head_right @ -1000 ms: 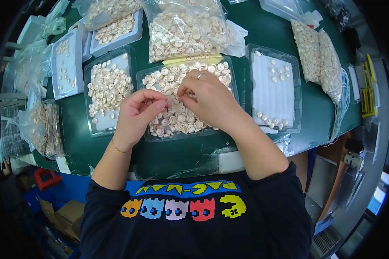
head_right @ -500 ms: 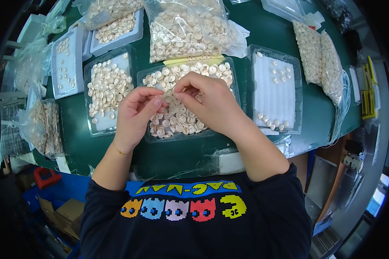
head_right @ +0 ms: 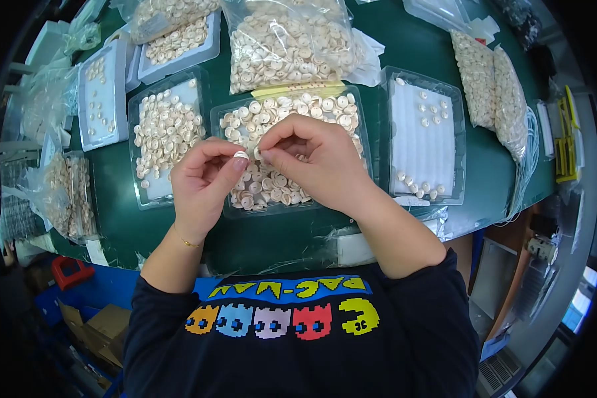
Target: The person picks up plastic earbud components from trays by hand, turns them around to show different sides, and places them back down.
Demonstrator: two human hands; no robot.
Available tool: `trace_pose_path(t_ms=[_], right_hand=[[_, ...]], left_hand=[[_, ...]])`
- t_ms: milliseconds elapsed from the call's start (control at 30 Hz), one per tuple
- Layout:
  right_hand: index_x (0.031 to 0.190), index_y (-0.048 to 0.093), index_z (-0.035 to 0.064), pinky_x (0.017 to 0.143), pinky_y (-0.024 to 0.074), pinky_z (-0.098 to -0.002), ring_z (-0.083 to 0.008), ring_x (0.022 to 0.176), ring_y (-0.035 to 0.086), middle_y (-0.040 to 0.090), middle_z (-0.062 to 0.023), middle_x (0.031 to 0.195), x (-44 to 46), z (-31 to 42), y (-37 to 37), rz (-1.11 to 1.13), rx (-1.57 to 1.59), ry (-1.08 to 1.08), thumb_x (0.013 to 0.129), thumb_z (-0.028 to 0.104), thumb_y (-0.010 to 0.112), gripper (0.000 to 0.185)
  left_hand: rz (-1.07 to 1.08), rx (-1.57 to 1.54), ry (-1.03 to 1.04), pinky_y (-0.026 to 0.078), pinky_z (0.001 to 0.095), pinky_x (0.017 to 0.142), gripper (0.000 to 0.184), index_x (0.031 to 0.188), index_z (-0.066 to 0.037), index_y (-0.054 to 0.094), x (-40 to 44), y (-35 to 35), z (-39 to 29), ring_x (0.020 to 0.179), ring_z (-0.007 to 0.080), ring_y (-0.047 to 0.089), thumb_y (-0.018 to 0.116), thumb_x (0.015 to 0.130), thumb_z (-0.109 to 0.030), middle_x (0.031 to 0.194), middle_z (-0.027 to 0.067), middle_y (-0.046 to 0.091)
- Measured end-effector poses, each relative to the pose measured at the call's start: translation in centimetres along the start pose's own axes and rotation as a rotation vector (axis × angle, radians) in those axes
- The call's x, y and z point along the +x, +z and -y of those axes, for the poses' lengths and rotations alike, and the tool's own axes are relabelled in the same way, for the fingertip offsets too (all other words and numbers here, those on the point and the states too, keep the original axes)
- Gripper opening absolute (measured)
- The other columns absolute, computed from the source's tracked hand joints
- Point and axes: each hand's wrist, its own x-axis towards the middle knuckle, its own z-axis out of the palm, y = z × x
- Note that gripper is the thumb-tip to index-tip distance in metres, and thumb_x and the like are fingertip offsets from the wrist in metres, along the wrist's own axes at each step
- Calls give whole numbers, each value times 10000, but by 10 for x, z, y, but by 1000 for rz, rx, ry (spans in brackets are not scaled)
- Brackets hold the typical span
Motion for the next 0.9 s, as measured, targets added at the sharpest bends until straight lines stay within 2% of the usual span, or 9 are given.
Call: trace_pose_path(t_ms=[167,267,433,567,700,833,900], right_hand=[[884,562,-30,749,476,-259,-136,836,577,583,-92,891,-5,1,5,-23,-37,-74,762,-100,593,143],[900,554,-30,725,469,-259,-143,817,569,575,-98,881,-7,0,6,16,-107,-195,741,-112,603,186],[902,555,-28,706,463,-257,-150,800,560,568,-99,869,-9,-1,10,-2,-192,-291,728,-114,608,201],[854,594,-18,651,486,-232,-127,710,592,608,-72,821,-7,-3,15,-107,-196,-352,721,-36,646,145],[848,597,-15,642,486,-233,-122,704,590,610,-70,816,-7,-2,14,-109,-183,-358,718,-38,647,142],[868,587,-18,672,493,-235,-129,728,596,609,-65,821,-8,-2,14,-80,-194,-350,736,-40,636,143],[899,569,-22,701,501,-243,-140,755,603,612,-78,840,-9,-2,17,-97,-39,-250,772,-39,603,132]], left_hand=[[2,85,101,382,182,586,131,891,-4,588,-2,-1,1,658,57,483,628,770,23,798,30,572],[-4,135,193,379,191,571,134,863,-10,580,-2,0,0,629,69,478,637,751,35,767,40,567],[-15,140,223,383,196,570,133,840,-17,571,-4,1,-1,622,74,476,641,743,42,773,44,565],[50,132,201,385,197,648,148,893,9,536,-5,-1,0,742,89,479,584,773,80,870,77,535],[-19,102,235,384,194,575,164,854,-18,557,-4,2,3,645,75,480,644,733,51,802,58,567],[44,112,213,387,193,641,142,902,2,526,-6,0,-1,717,85,474,567,788,75,857,69,533],[39,-105,2,384,203,626,85,903,-6,526,-6,3,-8,680,86,469,552,825,16,815,56,539]])
